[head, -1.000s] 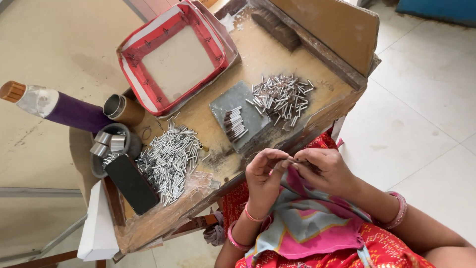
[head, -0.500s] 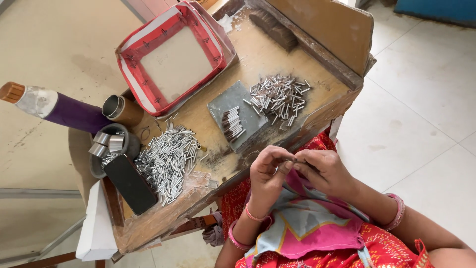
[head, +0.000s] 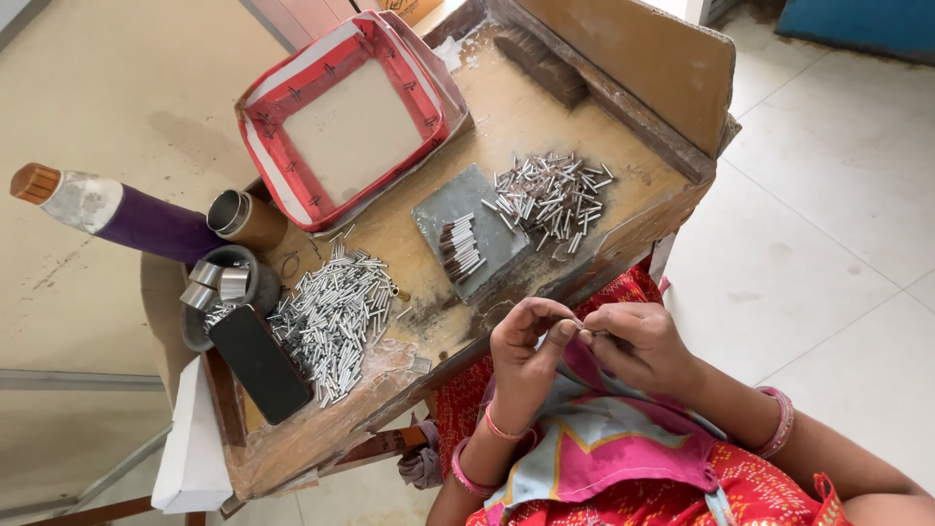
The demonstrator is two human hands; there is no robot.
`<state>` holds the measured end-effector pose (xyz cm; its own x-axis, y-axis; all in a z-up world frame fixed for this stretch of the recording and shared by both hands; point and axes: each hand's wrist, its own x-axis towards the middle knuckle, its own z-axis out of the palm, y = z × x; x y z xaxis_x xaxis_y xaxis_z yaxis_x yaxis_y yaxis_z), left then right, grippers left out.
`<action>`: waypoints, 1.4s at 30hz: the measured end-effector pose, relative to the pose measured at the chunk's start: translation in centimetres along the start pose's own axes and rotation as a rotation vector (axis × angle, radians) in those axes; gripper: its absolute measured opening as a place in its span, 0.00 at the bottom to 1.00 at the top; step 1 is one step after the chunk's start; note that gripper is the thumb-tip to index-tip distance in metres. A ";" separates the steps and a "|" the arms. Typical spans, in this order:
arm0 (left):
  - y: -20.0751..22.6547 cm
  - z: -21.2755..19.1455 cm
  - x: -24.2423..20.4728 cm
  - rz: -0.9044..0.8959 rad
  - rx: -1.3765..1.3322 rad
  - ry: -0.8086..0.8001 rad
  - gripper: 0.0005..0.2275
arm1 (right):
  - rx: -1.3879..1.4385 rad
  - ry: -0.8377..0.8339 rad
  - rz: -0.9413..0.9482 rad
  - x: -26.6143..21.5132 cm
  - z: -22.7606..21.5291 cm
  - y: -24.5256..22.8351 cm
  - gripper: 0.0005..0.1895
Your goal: The person sits at a workbench and repeatedly picks small metal rods and brass tubes, inserting rods into the tubes by hand to build small assemblies. Finished assemblies are placed in rows on a flat stone block, with loose parts kept in piles and a bowl on the bench.
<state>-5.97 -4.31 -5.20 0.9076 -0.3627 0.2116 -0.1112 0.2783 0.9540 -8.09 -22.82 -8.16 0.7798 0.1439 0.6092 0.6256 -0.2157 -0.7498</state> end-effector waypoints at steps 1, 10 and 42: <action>-0.1 -0.1 0.0 0.003 0.000 0.001 0.03 | -0.001 -0.001 -0.003 0.0 0.0 0.1 0.07; 0.4 -0.1 0.0 0.028 -0.019 0.016 0.03 | -0.038 -0.046 0.049 0.0 0.1 0.2 0.04; 0.5 -2.1 7.3 0.795 1.245 0.020 0.08 | -0.255 -0.248 0.236 9.9 -2.3 6.3 0.09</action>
<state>1.43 -4.99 -3.61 0.4476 -0.4693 0.7612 -0.8297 -0.5355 0.1576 3.48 -24.99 -6.27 0.9022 0.2838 0.3248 0.4281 -0.4979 -0.7542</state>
